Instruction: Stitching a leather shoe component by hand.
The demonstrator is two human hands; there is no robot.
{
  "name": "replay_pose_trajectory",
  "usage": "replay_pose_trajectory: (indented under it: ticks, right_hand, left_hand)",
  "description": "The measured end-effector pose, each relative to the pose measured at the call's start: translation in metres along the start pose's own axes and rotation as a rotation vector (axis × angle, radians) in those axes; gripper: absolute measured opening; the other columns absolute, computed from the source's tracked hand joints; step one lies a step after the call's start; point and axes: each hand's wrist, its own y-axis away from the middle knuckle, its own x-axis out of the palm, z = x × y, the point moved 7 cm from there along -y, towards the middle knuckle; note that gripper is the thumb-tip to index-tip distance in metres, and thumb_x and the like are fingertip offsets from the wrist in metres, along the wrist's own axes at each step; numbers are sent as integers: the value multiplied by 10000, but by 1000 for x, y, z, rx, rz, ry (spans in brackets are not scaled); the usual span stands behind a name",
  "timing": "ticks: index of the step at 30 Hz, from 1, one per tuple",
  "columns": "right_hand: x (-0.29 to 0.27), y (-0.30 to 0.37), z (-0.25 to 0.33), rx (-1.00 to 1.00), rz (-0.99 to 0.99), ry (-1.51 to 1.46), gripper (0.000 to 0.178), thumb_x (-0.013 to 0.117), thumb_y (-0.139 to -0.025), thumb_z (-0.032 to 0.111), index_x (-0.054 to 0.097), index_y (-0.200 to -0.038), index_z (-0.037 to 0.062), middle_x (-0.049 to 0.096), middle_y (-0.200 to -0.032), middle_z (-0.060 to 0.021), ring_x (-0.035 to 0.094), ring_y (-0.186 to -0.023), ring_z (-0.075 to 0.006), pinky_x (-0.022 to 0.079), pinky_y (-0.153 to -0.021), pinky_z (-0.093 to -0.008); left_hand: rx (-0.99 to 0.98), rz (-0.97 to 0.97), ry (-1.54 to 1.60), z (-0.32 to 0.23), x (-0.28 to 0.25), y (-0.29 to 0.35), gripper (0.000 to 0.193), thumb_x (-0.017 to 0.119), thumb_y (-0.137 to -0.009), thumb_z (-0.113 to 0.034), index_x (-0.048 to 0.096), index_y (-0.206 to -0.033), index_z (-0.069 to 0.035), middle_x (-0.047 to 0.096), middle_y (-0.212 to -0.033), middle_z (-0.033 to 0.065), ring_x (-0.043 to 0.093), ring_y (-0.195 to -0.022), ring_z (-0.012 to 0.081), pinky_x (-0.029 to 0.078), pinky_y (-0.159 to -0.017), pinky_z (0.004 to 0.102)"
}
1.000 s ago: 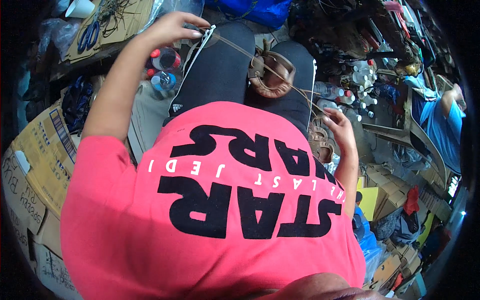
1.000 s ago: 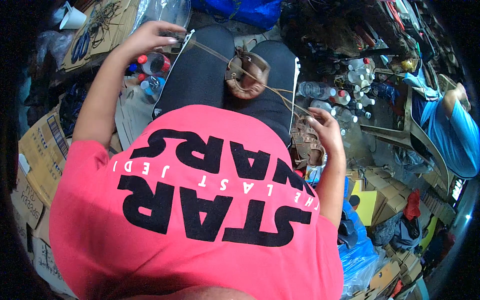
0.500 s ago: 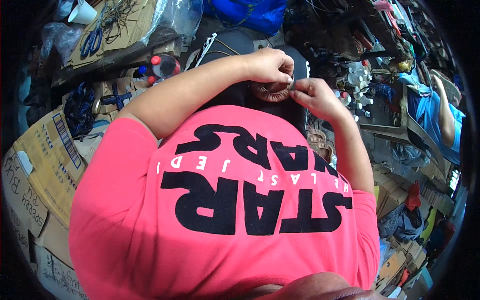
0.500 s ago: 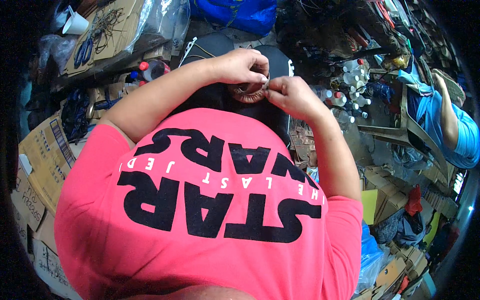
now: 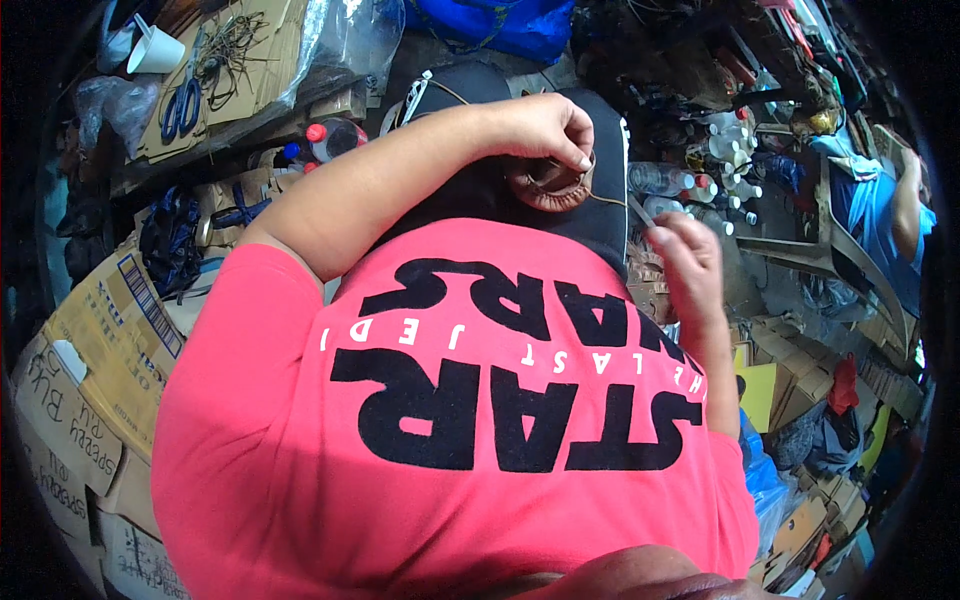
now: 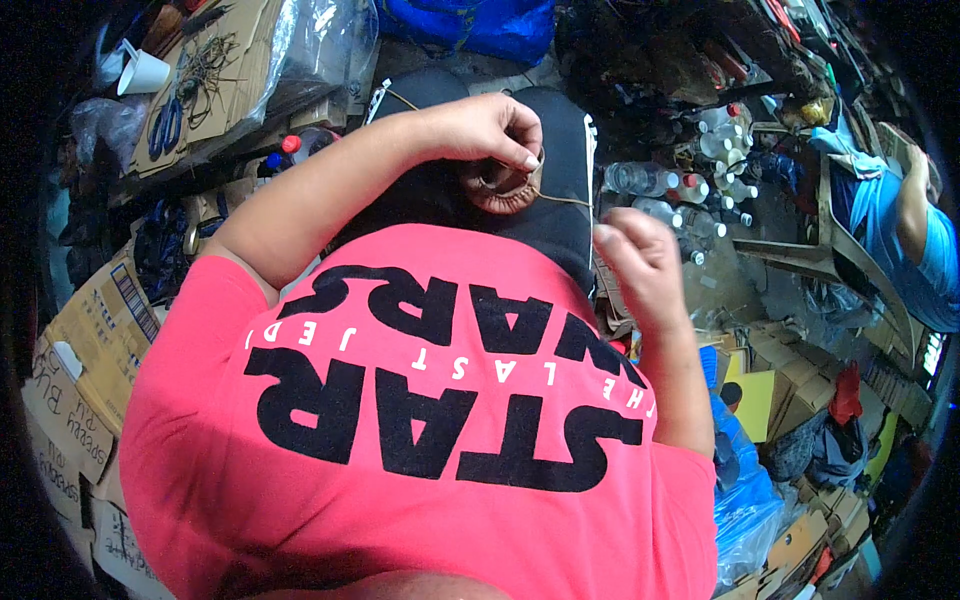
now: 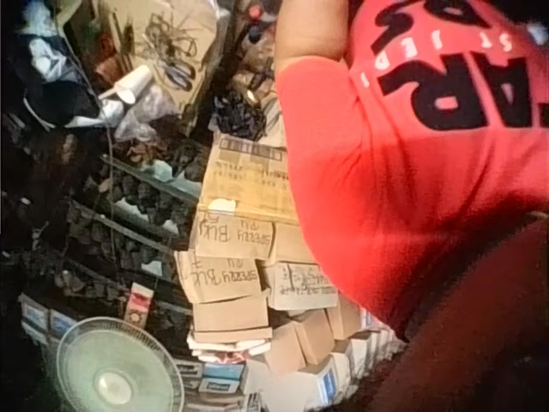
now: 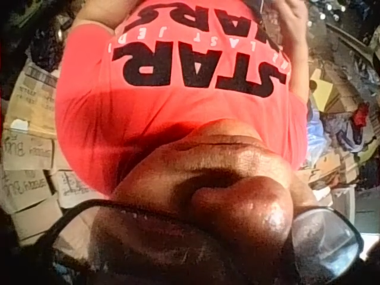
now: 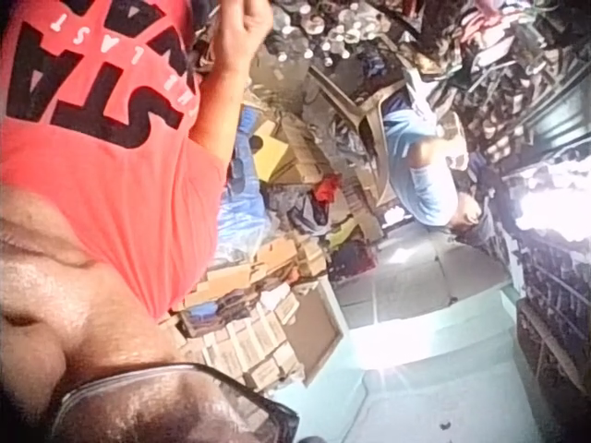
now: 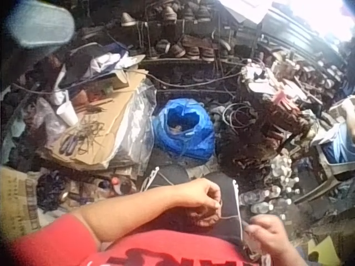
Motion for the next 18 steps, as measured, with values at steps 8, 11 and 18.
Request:
replay_pose_trajectory:
  ticks: [8, 11, 18]
  right_hand:
    - [8, -20, 16, -121, 3, 466, 234, 630, -806, 11, 681, -1025, 78, 518, -745, -52, 512, -661, -134, 412, -605, -250]
    - [13, -26, 10, -89, 22, 516, 226, 626, -800, 7, 687, -1008, 69, 509, -731, -60, 517, -651, -136, 417, -600, -257]
    - [15, -35, 17, 6, 70, 623, 202, 601, -786, 62, 701, -962, 62, 538, -740, -102, 560, -671, -217, 446, -623, -310]
  left_hand:
    - [-89, 147, 216, 7, 0, 2, 229, 680, -783, -105, 677, -987, 1, 677, -907, 54, 619, -840, 115, 479, -800, 249]
    - [-95, 146, 177, 4, 0, 3, 237, 675, -781, -98, 680, -997, -1, 680, -928, 59, 620, -852, 122, 476, -814, 256]
    - [-81, 139, 129, 6, 0, 2, 242, 670, -779, -94, 682, -1003, -4, 681, -944, 62, 621, -869, 127, 470, -832, 258]
